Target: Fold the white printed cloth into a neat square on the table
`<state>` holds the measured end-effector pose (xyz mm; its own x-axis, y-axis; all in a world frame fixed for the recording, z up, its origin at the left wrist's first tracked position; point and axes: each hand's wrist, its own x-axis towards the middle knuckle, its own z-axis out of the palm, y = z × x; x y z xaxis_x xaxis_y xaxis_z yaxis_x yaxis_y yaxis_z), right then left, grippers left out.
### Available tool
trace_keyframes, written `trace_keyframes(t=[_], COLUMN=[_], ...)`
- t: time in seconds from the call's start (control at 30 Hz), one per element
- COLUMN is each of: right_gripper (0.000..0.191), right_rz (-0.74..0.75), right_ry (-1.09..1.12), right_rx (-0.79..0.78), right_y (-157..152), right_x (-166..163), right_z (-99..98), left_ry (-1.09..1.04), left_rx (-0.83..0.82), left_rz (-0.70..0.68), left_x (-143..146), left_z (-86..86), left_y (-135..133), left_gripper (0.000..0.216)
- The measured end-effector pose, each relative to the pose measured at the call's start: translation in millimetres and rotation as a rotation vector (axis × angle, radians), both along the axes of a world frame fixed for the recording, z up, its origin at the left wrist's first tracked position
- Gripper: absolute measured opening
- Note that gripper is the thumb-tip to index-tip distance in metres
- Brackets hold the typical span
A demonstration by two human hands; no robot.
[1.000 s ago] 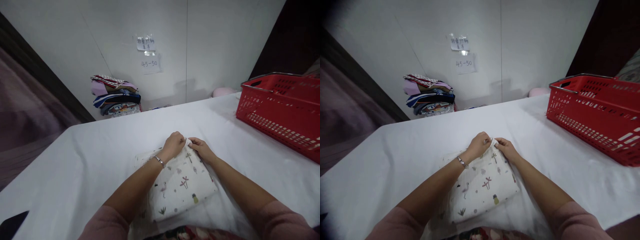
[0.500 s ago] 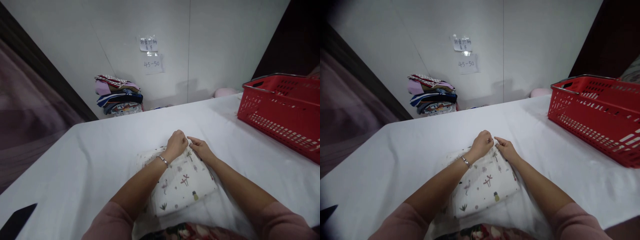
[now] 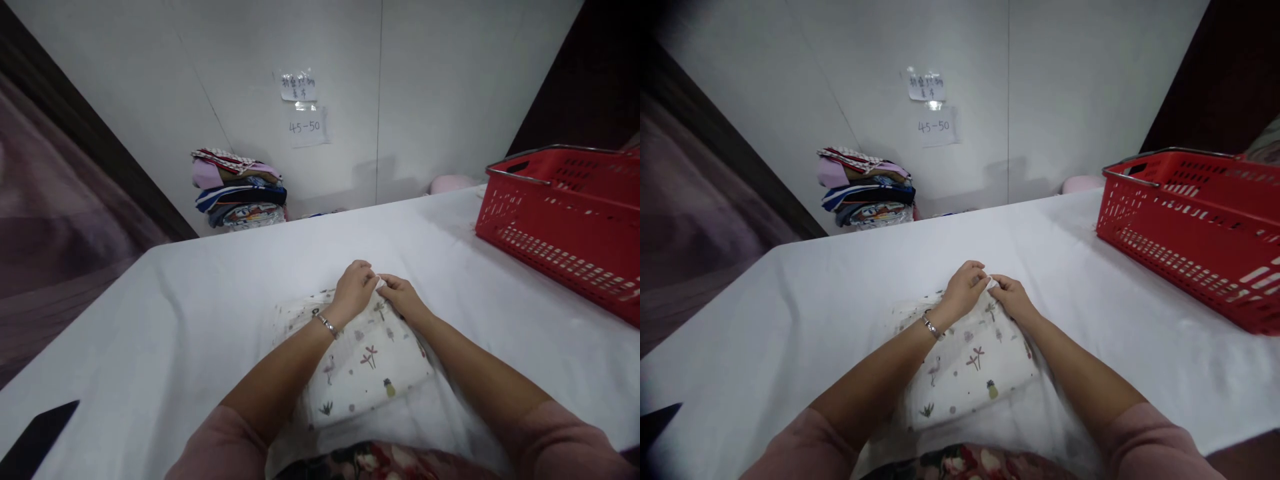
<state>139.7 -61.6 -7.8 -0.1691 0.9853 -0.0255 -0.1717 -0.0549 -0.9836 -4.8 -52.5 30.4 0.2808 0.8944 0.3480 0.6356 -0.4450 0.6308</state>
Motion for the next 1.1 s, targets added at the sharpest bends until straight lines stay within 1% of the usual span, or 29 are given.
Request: trace_keyframes(t=[0.17,0.37,0.47,0.57,0.67,0.77,0.93,1.1], right_gripper=[0.032,0.029,0.029,0.029,0.031,0.031,0.031,0.035], right_rz=[-0.012,-0.011,-0.015,-0.004,0.007,0.007,-0.001,-0.016], right_ry=[0.092,0.107,0.108,0.095,0.087,0.089,0.097,0.110], right_rx=[-0.010,-0.019,-0.020,-0.011,-0.001,0.011,0.017,-0.001], right_y=[-3,-4,-4,-5,-5,-3,-2,-3], right_x=[0,1,2,1,1,2,3,3], right_z=[3.0,3.4,2.9,2.8,2.0,-0.4,-3.0,-3.0], left_ry=[0.042,-0.039,-0.045,-0.042,-0.040,-0.004,0.057,0.176], left_rx=[0.057,0.062,0.072,0.067,0.071,0.069,0.074,0.054], left_rz=[-0.080,-0.009,0.002,0.007,0.003,-0.019,-0.043,-0.082], left_x=[-4,-13,-15,-16,-15,-15,-16,-15], left_z=[2.7,4.6,5.9,8.1,10.9,11.9,11.2,14.4], left_y=[-14,-18,-18,-17,-14,-12,-13,-18], left_gripper=[0.013,0.007,0.009,0.006,0.010,0.012,0.007,0.009])
